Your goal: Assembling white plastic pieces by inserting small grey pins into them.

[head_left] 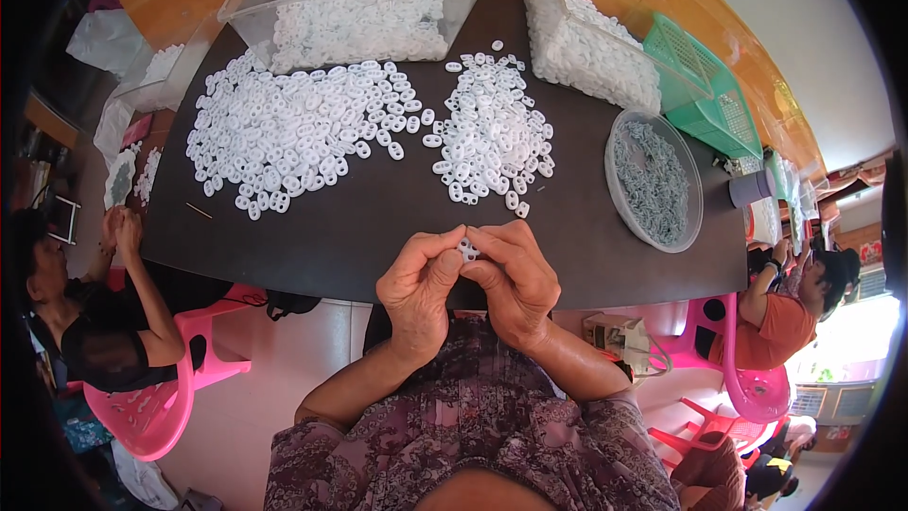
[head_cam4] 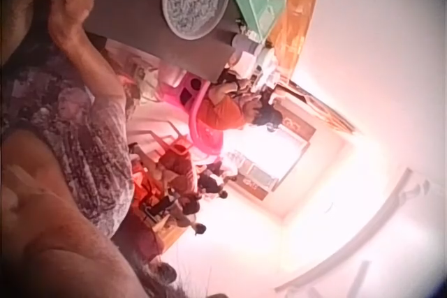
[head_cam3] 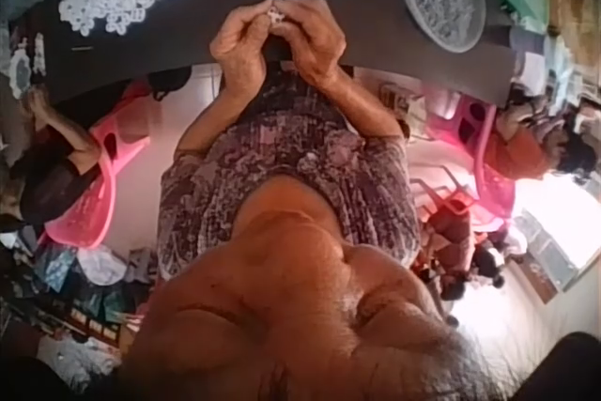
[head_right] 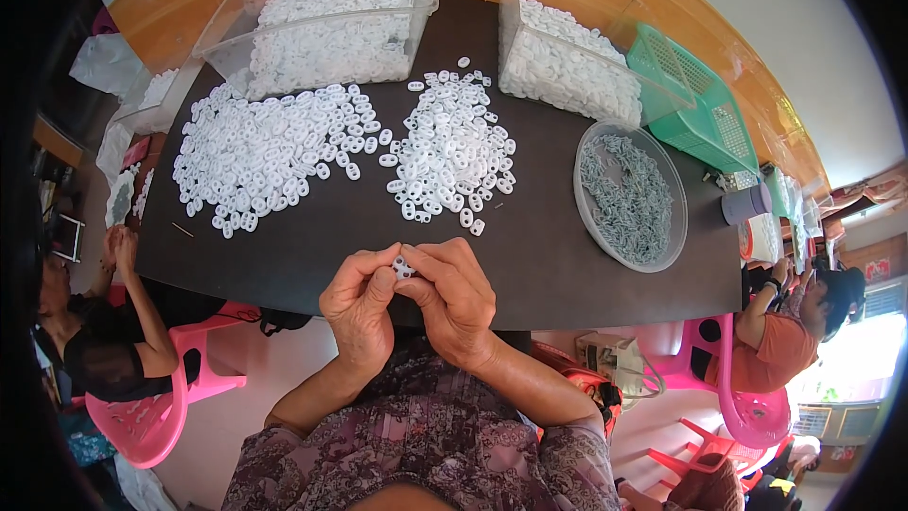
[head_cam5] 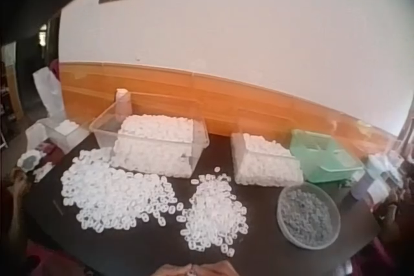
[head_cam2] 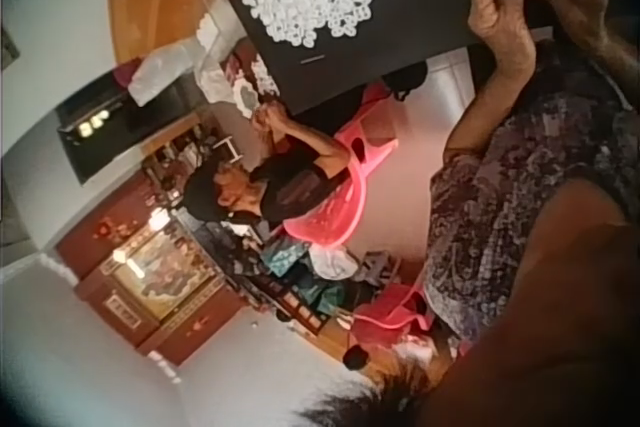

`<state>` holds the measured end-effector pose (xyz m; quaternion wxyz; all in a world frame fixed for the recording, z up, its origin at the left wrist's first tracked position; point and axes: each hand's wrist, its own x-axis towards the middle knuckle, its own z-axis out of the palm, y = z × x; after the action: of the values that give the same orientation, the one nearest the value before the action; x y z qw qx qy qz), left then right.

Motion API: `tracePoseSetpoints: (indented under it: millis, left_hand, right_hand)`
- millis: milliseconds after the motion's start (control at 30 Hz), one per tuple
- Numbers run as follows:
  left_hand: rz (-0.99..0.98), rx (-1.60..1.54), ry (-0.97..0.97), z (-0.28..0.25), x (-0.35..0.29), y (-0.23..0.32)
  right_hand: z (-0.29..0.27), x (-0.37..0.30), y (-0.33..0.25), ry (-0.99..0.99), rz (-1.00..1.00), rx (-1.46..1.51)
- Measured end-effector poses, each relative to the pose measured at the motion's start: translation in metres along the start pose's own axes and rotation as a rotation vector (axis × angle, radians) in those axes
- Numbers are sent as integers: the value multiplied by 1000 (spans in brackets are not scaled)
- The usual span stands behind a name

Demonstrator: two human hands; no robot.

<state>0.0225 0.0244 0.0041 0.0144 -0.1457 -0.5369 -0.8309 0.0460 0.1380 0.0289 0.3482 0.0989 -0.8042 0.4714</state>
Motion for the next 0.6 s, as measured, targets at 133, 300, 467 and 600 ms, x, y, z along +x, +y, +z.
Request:
tracePoseSetpoints:
  millis: [133, 300, 467, 600]
  left_hand:
    - [-1, -23, 7, 0, -2, -4]
    - [-5, -32, 39, 0, -1, 1]
    - [-24, -68, 23, 0, 0, 5]
    - [-82, -81, 82, 8, 0, 11]
  right_hand:
    - [1, -1, 3, 13, -26, 12]
    - [2, 1, -5, -18, 100, 27]
    - [2, -1, -6, -32, 128, 67]
    - [8, -4, -3, 20, 35, 3]
